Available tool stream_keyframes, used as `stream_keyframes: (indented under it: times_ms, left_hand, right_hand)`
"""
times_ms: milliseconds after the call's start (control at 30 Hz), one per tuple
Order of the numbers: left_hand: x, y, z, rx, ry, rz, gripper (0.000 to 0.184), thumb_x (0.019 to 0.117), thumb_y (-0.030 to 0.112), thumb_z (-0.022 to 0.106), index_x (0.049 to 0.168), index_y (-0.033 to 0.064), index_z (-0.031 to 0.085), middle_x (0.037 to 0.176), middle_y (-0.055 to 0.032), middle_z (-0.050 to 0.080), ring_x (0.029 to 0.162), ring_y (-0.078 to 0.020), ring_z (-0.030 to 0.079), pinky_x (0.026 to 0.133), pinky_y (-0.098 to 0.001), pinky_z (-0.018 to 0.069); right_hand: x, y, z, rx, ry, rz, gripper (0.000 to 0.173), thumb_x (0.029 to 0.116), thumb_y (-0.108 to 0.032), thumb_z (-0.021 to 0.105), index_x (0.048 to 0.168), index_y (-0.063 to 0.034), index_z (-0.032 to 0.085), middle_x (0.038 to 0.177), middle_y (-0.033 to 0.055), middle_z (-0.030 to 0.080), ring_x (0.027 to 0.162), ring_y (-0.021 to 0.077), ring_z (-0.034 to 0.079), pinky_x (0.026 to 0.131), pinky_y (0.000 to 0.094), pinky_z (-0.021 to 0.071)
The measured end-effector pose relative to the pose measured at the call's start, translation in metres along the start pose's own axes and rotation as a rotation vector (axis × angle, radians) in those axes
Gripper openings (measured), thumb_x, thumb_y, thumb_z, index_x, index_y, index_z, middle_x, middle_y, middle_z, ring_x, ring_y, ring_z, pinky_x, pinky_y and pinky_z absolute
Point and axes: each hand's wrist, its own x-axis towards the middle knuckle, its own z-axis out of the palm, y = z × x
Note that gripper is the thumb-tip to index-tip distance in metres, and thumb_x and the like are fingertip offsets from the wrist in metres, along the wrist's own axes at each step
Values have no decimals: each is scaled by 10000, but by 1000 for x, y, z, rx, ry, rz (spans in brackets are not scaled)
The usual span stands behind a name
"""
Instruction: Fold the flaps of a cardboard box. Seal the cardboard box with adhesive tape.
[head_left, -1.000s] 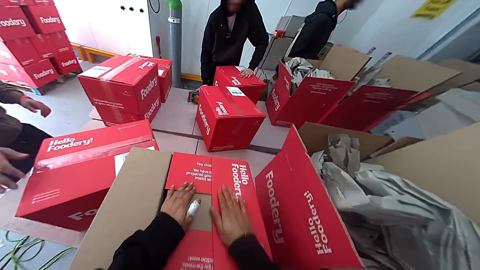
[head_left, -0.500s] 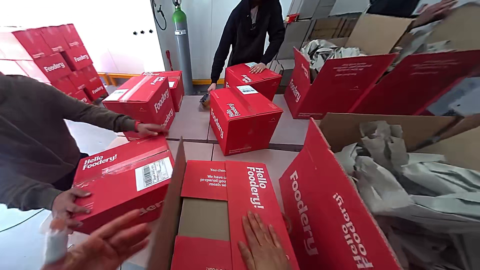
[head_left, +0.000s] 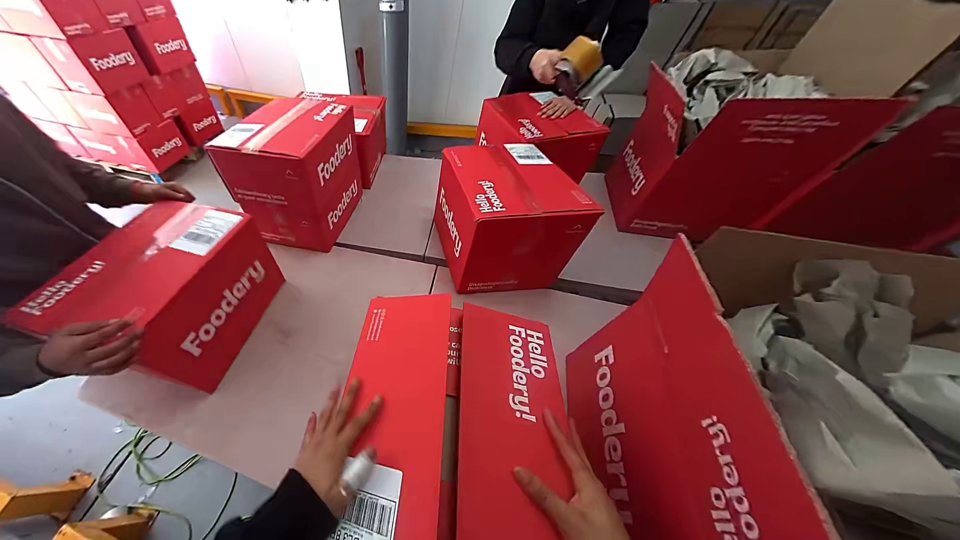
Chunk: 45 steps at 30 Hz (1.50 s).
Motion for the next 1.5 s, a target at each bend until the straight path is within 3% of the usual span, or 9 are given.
stream_keyframes:
  times_ms: [133,333,433,600,833,933,1167,1333,1500]
  left_hand:
    - [26,-31,1,-460,-27,-137,621,1000,545,388,1507,213,523,1610,-174,395,1534,-338,301,1229,-530,316]
    - [0,-61,-20,-505,119,-135,680,975,624,459,1477,178,559,1648,-198,308,1525,-298,327,1194,-459,390]
    - [-22,-67,-34,-368,143,-196,649,967,669,447,1448,258,591,1660,-190,281,1513,-292,348,1167,-459,426]
    - [29,-95,-50,-11,41,-286,571,936,624,413,1403,369,618,1684,-178,220,1456,-340,435,991,-567,530]
    - [98,-121,-64,275,-90,301,808,926,765,220,1564,313,420,1682,-205,220,1542,-502,150,1131,-801,188]
    - [101,-93,-58,167,-390,679,747,970,743,188,1575,347,376,1696,-15,262,1574,-292,209,1176,-751,176]
    - [117,-96,-56,161,-478,747,825,972,745,188,1569,220,409,1644,-87,373,1538,-308,308,1203,-655,224]
    - [115,-82,-65,221,-598,676,912,958,760,191,1558,109,411,1617,-225,366,1529,-421,282,1200,-693,152]
    - [106,-87,-64,251,-543,642,925,953,774,136,1542,121,424,1611,-211,385,1550,-354,259,1237,-618,100]
  right_hand:
    - [36,6,10,260,-3,18,1003,714,-549,838,1535,-100,478,1628,156,375,1493,194,385,1188,337,390]
    - [41,-32,47,225,-57,-50,957,608,-682,863,1425,-241,630,1689,214,179,1547,318,254,1194,438,379]
    - [36,-38,69,294,-154,-83,862,657,-522,925,1409,-212,644,1685,281,72,1566,322,194,1226,408,353]
    - [75,-51,106,141,-105,-47,663,638,-637,856,1228,-354,751,1700,185,153,1536,292,286,1141,439,442]
    - [135,-84,126,94,-81,60,637,619,-523,910,1223,-398,748,1728,44,125,1535,211,290,1118,468,452]
    - [123,-87,125,147,-72,80,599,688,-340,937,1255,-339,742,1716,57,184,1530,236,301,1102,520,465]
    - [47,23,108,548,468,280,444,967,-197,626,1364,0,595,1341,161,646,1199,262,655,993,428,572]
    - [59,115,169,65,51,704,860,894,-451,746,1522,27,404,1443,259,542,1330,369,550,1138,495,428]
    - [81,138,171,161,38,754,581,936,-267,705,1408,17,520,1148,244,700,1037,370,702,966,551,533]
